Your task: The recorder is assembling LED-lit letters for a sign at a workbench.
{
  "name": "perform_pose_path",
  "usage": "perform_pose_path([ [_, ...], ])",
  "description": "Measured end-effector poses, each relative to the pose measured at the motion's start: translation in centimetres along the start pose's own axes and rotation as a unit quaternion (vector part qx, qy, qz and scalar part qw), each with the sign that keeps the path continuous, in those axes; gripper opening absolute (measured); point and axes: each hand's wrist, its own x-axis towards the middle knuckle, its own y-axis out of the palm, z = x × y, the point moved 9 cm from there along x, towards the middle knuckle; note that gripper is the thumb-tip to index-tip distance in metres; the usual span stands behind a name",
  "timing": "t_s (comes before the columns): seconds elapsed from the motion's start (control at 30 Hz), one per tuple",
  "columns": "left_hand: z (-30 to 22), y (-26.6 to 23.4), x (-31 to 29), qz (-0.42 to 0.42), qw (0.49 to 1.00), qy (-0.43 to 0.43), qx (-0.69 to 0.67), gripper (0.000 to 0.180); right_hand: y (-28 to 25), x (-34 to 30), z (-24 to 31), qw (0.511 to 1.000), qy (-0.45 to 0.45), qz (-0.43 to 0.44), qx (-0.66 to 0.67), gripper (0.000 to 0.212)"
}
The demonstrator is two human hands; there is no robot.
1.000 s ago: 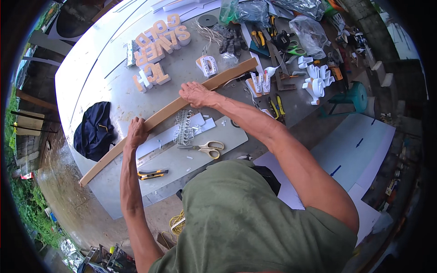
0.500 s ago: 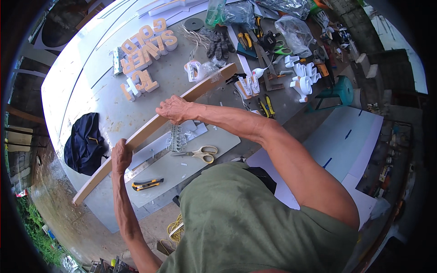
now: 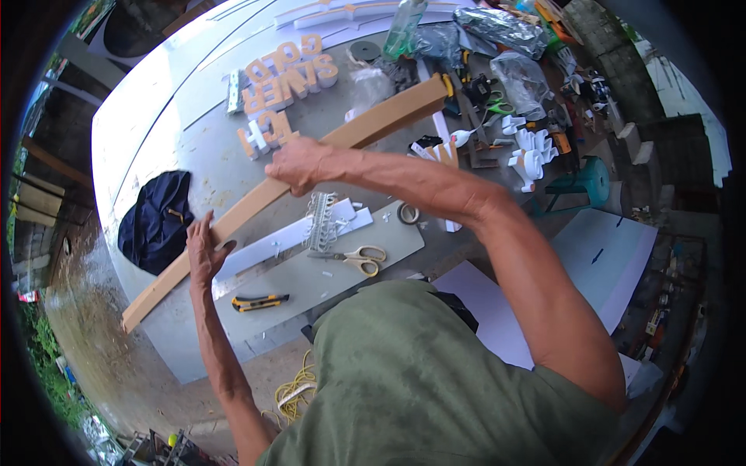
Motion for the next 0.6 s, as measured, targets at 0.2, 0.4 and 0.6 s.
perform_pose_path([
  [0.2, -0.6, -4.8, -7.2, -0.364, 0.921, -0.138, 0.004, 0.029, -5.6, 1.7, -0.4, 0.999, 0.008, 0.044, -0.018, 0.027],
  [0.4, 4.2, 5.6, -11.5, -0.312, 0.533, -0.361, -0.699, 0.060, -10.8, 1.3, 2.9, 0.996, 0.023, 0.083, -0.003, 0.031],
  [0.6, 8.0, 3.4, -8.6, -0.304, 0.140, -0.071, -0.940, 0.106, -12.0, -0.9, 7.1, 0.996, 0.005, 0.078, -0.053, 0.026],
])
